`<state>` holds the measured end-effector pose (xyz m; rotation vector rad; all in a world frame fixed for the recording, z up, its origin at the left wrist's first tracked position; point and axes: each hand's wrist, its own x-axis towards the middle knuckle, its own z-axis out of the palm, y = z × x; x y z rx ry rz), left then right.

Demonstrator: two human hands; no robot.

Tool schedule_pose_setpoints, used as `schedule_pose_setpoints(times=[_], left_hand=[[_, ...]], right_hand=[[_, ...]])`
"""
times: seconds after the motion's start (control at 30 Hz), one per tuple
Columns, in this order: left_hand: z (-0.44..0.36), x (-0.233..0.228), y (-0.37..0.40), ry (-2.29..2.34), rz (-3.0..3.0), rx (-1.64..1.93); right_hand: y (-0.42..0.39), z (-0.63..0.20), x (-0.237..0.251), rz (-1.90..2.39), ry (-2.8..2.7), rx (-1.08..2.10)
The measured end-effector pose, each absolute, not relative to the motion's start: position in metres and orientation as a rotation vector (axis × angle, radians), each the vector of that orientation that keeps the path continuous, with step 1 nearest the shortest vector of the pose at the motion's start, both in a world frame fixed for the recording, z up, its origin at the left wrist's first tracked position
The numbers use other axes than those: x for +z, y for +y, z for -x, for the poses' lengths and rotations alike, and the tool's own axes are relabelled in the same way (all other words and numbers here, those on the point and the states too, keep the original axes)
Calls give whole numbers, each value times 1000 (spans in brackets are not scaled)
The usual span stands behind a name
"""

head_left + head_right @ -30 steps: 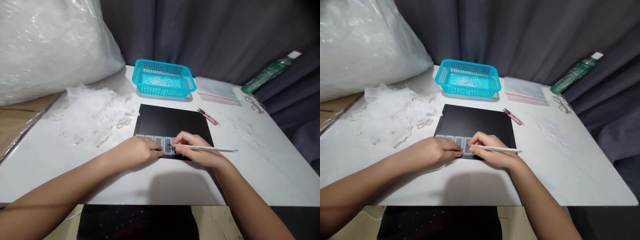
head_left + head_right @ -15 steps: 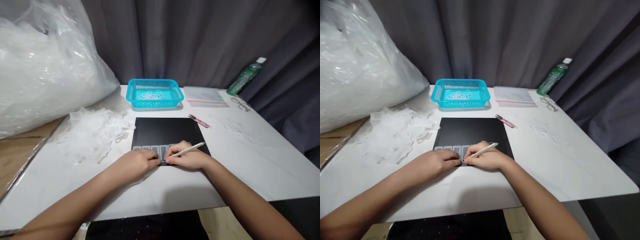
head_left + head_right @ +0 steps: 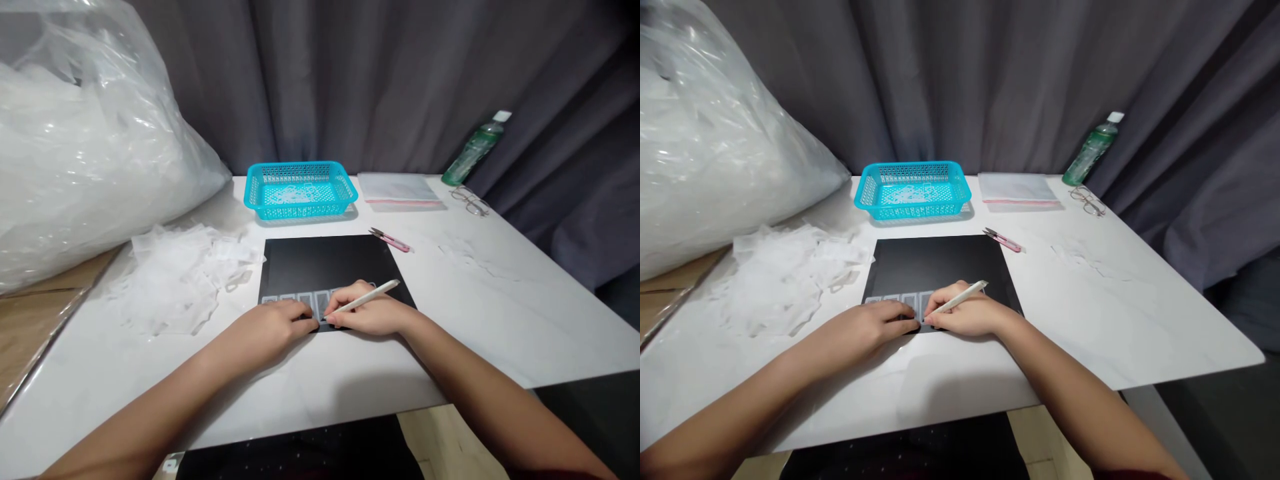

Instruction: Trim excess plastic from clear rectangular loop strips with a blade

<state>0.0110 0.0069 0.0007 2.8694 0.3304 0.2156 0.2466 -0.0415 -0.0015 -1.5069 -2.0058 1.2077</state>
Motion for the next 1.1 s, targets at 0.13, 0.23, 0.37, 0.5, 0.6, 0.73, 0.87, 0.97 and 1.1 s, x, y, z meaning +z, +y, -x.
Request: schedule_pose_setpoints(times=[0.13, 0.23, 0.37, 0.5, 0.6, 0.73, 0.87, 0.97, 1.1], left_hand=[[-12, 2, 8, 320, -2877, 210], [-12, 0, 9, 278, -2886, 270], [-10, -6, 11, 258, -2893, 331], [-7, -12, 15, 254, -2843, 302], [-5, -14, 19, 246, -2777, 276], [-3, -14, 22, 254, -2671, 269], [-2, -12, 24, 257, -2623, 219], [-2, -11, 25, 260, -2629, 206], [-2, -8, 23, 266, -2670, 225]], right_hand=[[-42, -247, 0, 1521, -2003, 1200], [-43, -247, 1, 1530, -2017, 1186], [-43, -246, 0, 1511, -2012, 1212], [-42, -244, -1, 1479, -2039, 1217], [-40, -244, 0, 1447, -2041, 1236], [-39, -247, 2, 1375, -2015, 1273], [-38, -247, 4, 1455, -2090, 1247], [-38, -247, 3, 1443, -2131, 1234], [-37, -248, 0, 1347, -2114, 1233]])
